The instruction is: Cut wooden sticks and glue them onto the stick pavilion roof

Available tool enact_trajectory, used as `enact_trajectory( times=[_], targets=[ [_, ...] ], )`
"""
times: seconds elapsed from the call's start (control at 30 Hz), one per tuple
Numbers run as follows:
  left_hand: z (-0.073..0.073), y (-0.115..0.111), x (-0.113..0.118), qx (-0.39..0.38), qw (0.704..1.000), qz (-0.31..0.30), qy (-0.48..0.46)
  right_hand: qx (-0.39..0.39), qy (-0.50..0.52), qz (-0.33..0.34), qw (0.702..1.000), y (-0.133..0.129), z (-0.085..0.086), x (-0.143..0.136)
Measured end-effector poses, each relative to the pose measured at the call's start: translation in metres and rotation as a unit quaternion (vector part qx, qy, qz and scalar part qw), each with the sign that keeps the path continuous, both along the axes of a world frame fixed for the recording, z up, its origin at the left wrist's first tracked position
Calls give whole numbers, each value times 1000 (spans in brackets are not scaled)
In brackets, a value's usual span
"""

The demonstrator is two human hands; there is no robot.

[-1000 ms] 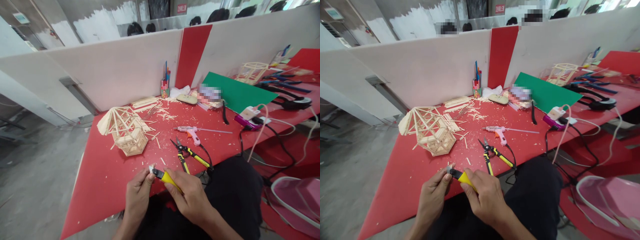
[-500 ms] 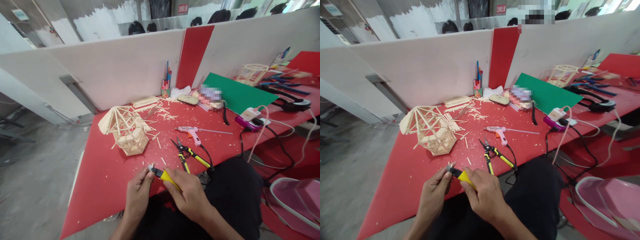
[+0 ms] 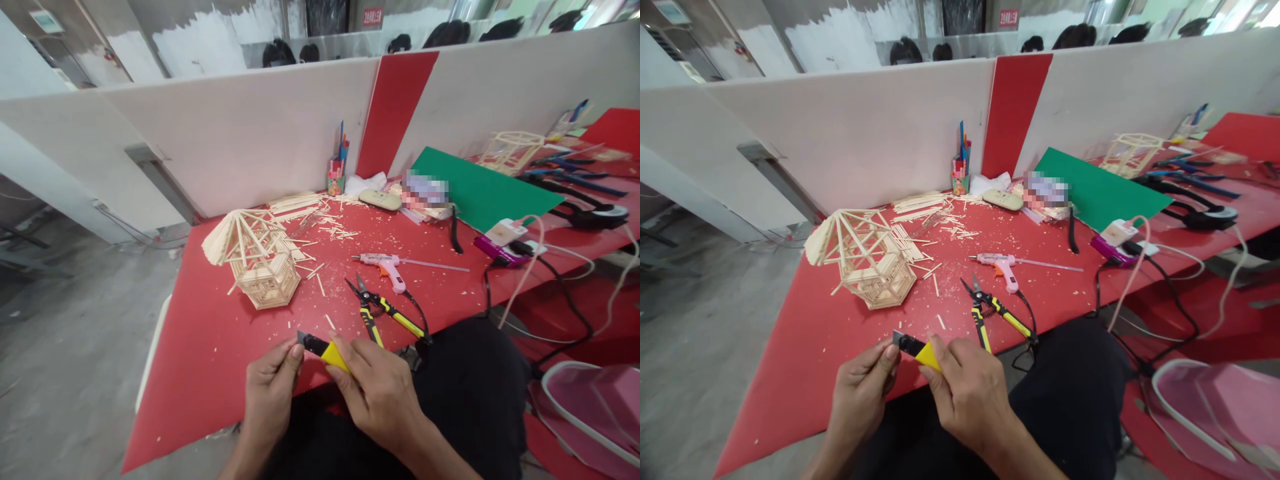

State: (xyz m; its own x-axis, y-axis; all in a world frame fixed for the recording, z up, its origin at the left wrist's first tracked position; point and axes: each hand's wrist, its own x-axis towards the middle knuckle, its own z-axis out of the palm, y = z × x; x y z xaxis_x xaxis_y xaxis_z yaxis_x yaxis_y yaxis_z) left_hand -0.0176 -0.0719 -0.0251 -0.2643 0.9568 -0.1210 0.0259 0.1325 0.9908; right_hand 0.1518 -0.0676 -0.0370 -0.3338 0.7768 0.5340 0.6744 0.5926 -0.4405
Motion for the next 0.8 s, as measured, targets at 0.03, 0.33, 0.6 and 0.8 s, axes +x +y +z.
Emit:
enact_trajectory(
  times=[0.03, 0.33, 0.6, 0.8],
  targets=[
    [-1, 0, 0, -10, 1000, -3, -16, 0, -2, -2, 1000, 0, 0, 0],
    [-4, 3, 1, -57, 992, -41, -101, -121, 72, 41, 989, -1, -2, -3],
    [-5, 2, -4, -55, 992, -61, -94, -102, 71, 29, 992, -2, -2, -5],
    [-2, 4, -4, -58, 989, -68, -120, -93, 66, 28, 993, 0, 1, -8]
  ],
)
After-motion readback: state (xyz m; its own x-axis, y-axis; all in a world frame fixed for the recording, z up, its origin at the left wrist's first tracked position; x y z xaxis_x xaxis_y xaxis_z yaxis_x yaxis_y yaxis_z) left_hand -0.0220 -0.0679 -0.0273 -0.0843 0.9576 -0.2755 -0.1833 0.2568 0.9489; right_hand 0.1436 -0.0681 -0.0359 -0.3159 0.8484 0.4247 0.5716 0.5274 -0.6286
